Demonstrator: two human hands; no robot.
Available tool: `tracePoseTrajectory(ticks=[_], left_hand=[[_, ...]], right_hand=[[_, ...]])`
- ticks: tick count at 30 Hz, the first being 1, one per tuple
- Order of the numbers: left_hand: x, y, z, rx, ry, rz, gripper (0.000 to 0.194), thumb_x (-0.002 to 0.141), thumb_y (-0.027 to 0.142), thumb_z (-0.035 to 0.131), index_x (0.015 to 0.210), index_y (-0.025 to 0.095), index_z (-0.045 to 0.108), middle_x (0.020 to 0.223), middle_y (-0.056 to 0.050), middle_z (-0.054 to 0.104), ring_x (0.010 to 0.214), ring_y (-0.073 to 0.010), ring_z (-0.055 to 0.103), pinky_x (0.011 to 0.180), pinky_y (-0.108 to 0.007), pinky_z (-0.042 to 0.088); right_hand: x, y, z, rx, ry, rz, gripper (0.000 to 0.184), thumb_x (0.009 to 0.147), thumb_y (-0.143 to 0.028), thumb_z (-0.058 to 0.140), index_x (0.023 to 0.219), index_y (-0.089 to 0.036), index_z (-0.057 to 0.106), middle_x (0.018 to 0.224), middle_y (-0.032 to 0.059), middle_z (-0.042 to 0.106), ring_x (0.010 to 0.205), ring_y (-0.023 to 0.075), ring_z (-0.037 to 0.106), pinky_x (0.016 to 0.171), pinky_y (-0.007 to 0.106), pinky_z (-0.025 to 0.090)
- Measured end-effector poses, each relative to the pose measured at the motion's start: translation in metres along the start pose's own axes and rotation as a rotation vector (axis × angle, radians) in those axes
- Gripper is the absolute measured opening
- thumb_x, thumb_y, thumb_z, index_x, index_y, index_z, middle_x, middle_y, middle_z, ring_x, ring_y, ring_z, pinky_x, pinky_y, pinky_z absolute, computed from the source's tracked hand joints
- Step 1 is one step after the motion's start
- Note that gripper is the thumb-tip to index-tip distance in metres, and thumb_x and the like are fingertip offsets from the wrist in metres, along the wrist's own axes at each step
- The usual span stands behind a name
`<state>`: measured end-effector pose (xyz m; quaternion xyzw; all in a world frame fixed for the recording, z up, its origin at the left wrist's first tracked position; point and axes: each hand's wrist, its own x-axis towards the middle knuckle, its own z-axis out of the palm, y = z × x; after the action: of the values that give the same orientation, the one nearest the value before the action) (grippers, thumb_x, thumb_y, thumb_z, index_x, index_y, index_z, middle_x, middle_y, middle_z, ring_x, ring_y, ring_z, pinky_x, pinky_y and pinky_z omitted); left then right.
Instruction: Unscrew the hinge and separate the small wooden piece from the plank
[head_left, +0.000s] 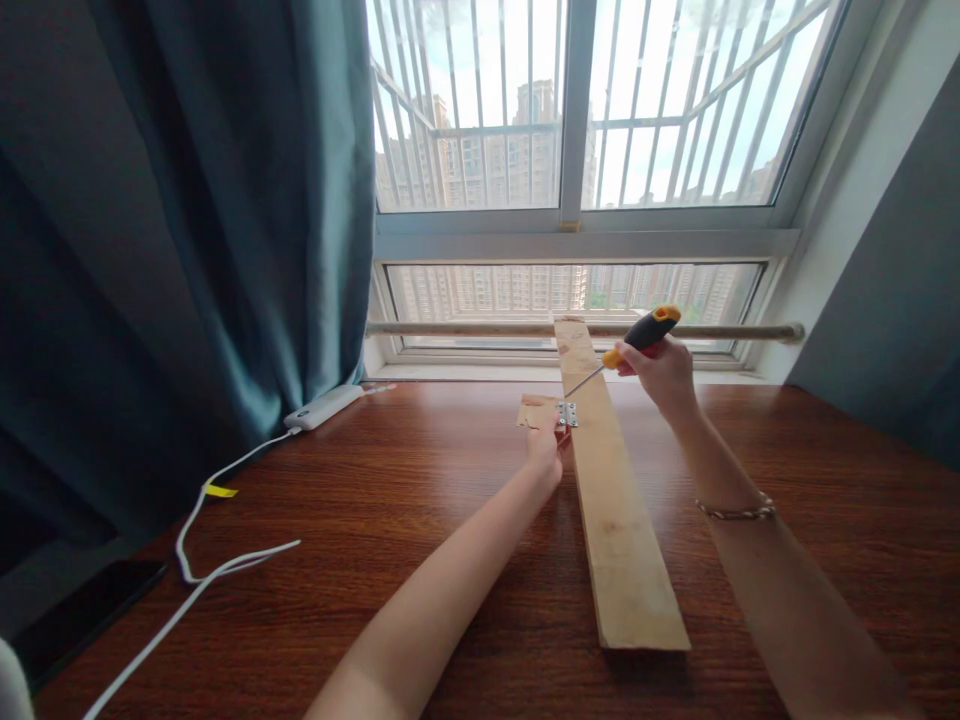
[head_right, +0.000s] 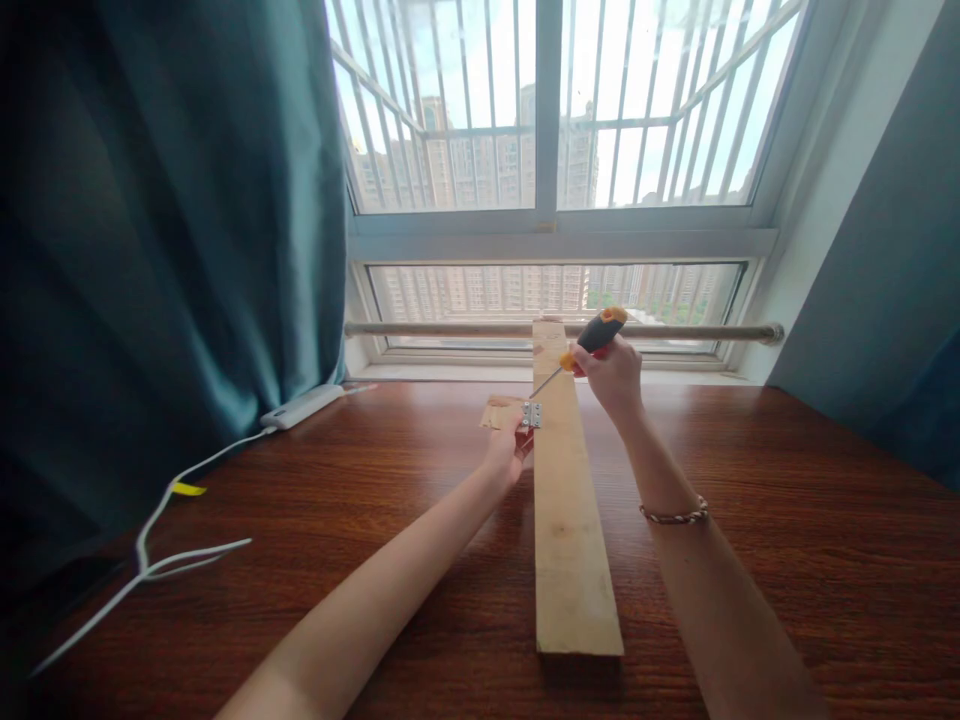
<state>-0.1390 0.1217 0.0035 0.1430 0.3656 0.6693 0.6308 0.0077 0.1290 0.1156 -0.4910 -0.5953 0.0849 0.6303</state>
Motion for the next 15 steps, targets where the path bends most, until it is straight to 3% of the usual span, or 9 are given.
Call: tracePoseTrajectory(ticks=[5,10,15], left_hand=[[-0.003,0.001,0.002,0.032,0.026,0.037,0.004,0.077,0.012,0.057,0.074,0.014,0.057,0.064,-0.001,0.06,0.05,-0.0087,0.053,0.054,-0.022,0.047],[-0.002,0.0,0.001,0.031,0.027,0.063,0.005,0.076,0.01,0.058,0.075,0.015,0.057,0.066,-0.001,0.061,0.052,-0.0089,0.055,0.055,-0.022,0.047],[0.003,-0.002,-0.001,0.056,0.029,0.05,0.004,0.077,0.013,0.058,0.074,0.015,0.056,0.064,0.0,0.06,0.052,-0.0083,0.054,0.055,-0.021,0.046]], right_hand=[[-0.003,0.008,0.003,-0.019,-0.023,0.046,0.035,0.067,-0.049,0.065,0.073,-0.015,0.063,0.058,0.003,0.067,0.055,0.0214,0.067,0.052,0.03,0.055],[-0.006,-0.001,0.003,-0.063,-0.038,0.066,0.036,0.065,-0.051,0.066,0.07,-0.015,0.063,0.056,0.0029,0.066,0.052,0.0213,0.066,0.047,0.027,0.052],[-0.011,-0.011,0.002,-0.039,-0.03,0.009,0.032,0.069,-0.047,0.064,0.07,-0.015,0.063,0.054,0.003,0.066,0.054,0.0207,0.067,0.052,0.027,0.052]])
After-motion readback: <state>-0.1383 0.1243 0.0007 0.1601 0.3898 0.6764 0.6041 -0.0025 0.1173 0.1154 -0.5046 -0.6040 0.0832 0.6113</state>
